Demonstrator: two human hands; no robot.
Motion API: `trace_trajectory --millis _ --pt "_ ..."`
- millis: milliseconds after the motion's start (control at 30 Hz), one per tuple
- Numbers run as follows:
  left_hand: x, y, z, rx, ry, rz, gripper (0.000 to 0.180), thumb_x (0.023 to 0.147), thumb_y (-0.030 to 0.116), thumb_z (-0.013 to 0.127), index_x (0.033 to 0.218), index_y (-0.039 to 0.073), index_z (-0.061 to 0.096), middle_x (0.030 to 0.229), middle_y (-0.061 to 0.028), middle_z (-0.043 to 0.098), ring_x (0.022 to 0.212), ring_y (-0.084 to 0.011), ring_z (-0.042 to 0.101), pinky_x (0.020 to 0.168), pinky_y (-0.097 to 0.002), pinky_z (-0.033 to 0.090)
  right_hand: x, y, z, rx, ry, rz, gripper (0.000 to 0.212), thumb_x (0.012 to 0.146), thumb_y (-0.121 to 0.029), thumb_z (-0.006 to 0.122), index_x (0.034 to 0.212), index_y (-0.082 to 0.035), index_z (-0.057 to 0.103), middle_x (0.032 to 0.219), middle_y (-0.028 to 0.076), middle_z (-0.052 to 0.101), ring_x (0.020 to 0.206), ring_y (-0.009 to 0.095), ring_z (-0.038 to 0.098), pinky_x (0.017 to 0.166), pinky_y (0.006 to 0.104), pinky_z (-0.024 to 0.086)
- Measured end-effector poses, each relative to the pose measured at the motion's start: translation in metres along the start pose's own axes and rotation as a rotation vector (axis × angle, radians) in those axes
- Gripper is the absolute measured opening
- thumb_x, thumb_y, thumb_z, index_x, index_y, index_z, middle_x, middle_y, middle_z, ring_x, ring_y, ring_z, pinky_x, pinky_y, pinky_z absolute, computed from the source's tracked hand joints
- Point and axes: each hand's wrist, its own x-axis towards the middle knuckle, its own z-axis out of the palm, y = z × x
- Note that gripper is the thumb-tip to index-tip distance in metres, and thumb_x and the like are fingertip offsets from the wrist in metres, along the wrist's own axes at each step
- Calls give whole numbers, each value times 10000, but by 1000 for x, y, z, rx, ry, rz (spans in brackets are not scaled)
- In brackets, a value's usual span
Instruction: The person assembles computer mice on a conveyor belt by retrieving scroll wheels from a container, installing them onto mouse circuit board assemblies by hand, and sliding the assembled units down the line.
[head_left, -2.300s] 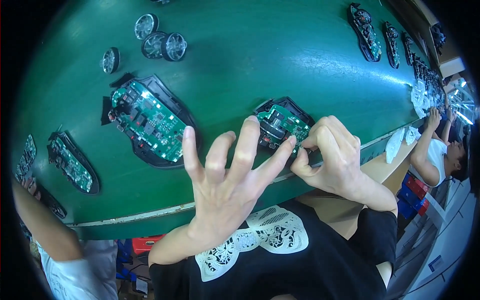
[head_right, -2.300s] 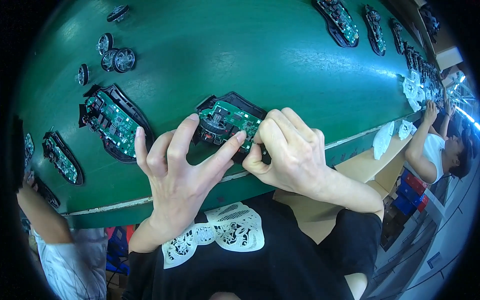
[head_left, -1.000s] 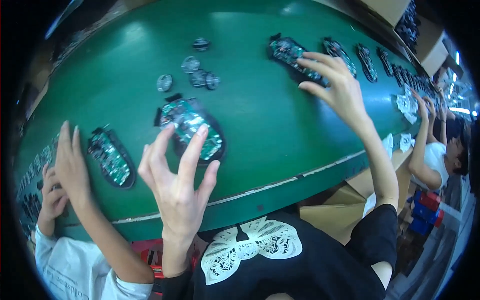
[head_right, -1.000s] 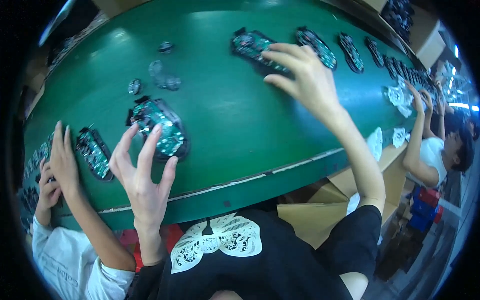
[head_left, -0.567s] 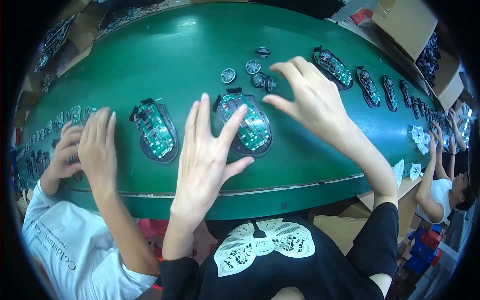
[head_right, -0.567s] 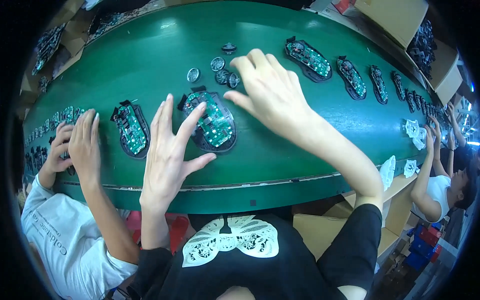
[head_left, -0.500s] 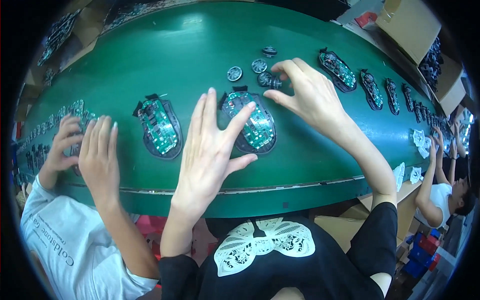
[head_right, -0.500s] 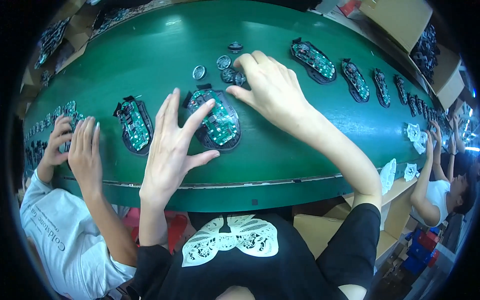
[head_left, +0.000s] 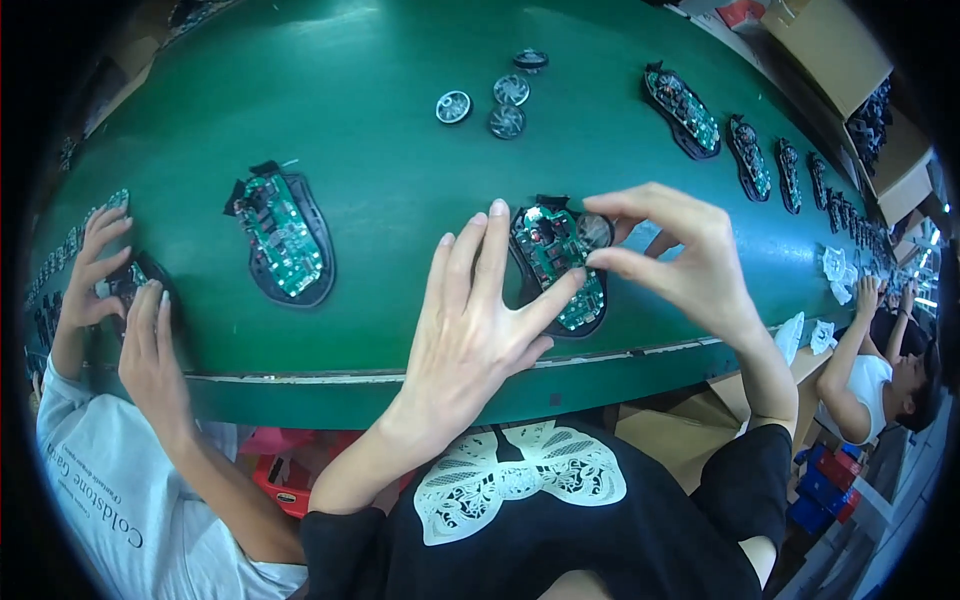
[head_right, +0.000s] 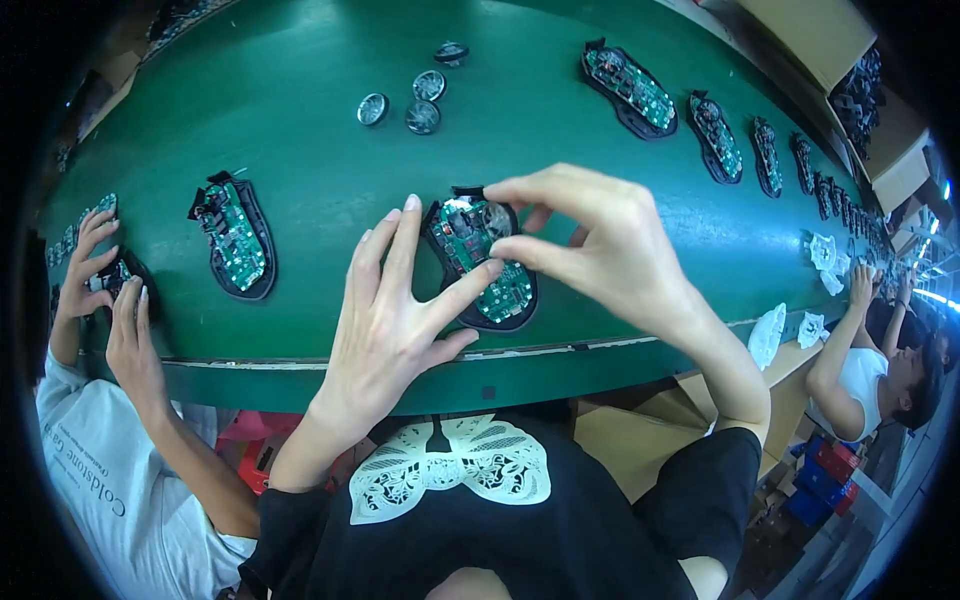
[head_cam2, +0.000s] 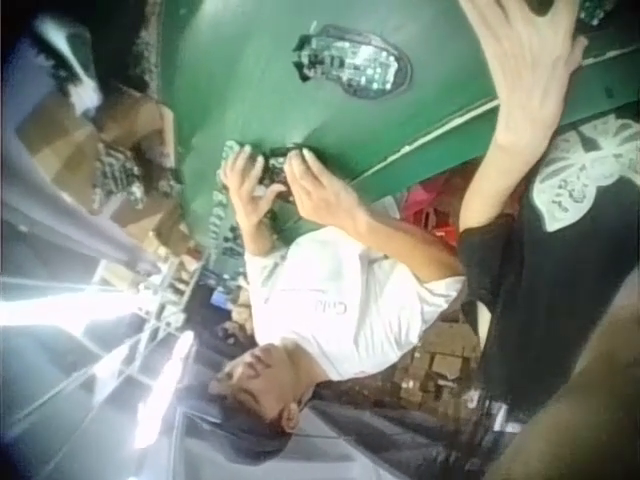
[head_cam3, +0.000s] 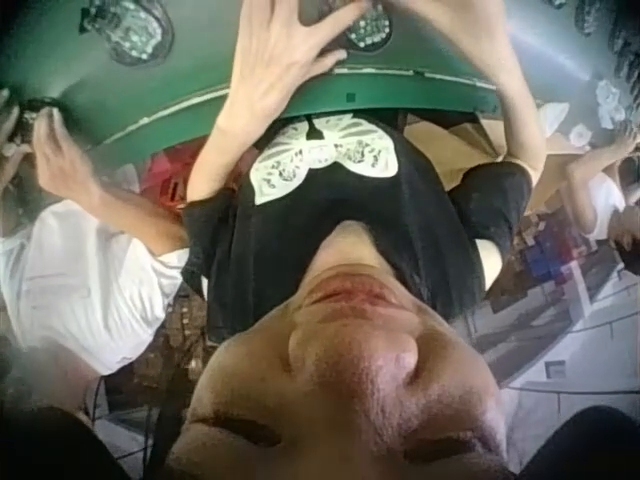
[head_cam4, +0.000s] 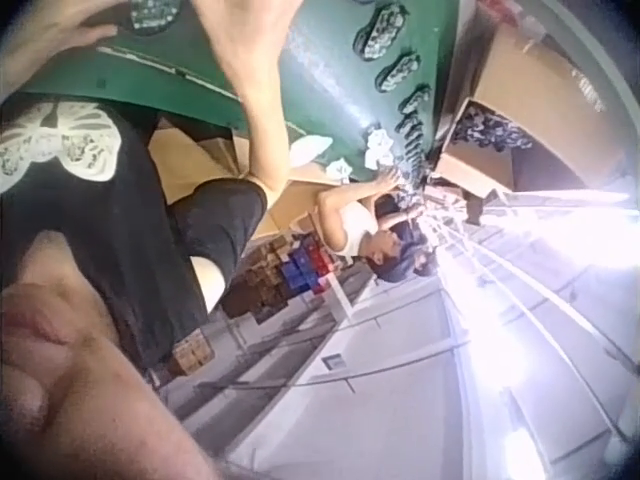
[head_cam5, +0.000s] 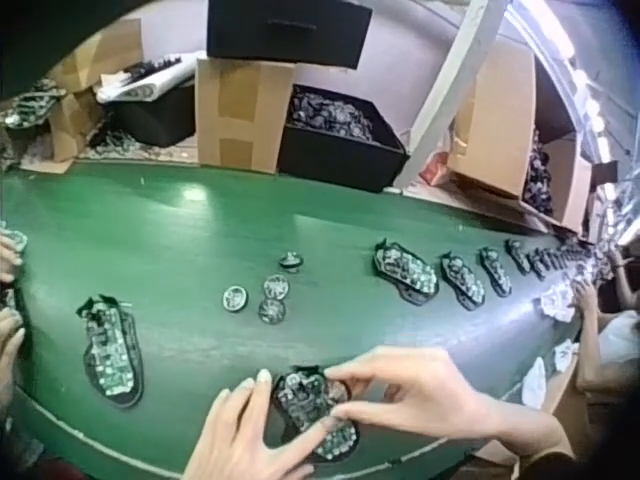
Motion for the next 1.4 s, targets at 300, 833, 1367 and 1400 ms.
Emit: trace_trajectory --millis 300,833,1367,1400 --pt "3 9 -1 102 -37 -35 638 686 291 863 1289 283 655 1548 -284 371 1443 -394 352 1137 -555 364 3 5 23 -334 136 -378 452 706 -130 864 1135 -74 732 960 78 713 775 226 656 587 315 528" --pt "10 12 2 78 -18 -63 654 626 285 879 1247 280 677 1533 -235 430 1430 -345 390 1126 -579 364 10 12 15 -382 46 -339 397 736 -149 815 1112 -58 729 893 42 629 757 197 611 552 320 526" --pt "17 10 2 -14 -64 -67 636 624 317 848 1244 335 708 1591 -169 361 1410 -344 387 1142 -557 349 15 11 10 -381 -82 -334 368 785 -100 777 1120 27 692 876 82 635 788 238 645 580 350 533" --pt "17 8 1 -15 -65 -66 636 624 317 848 1244 335 708 1591 -169 361 1410 -344 387 1142 -557 349 10 13 13 -385 -7 -382 392 787 -101 777 1147 31 691 889 79 641 780 224 643 566 332 536"
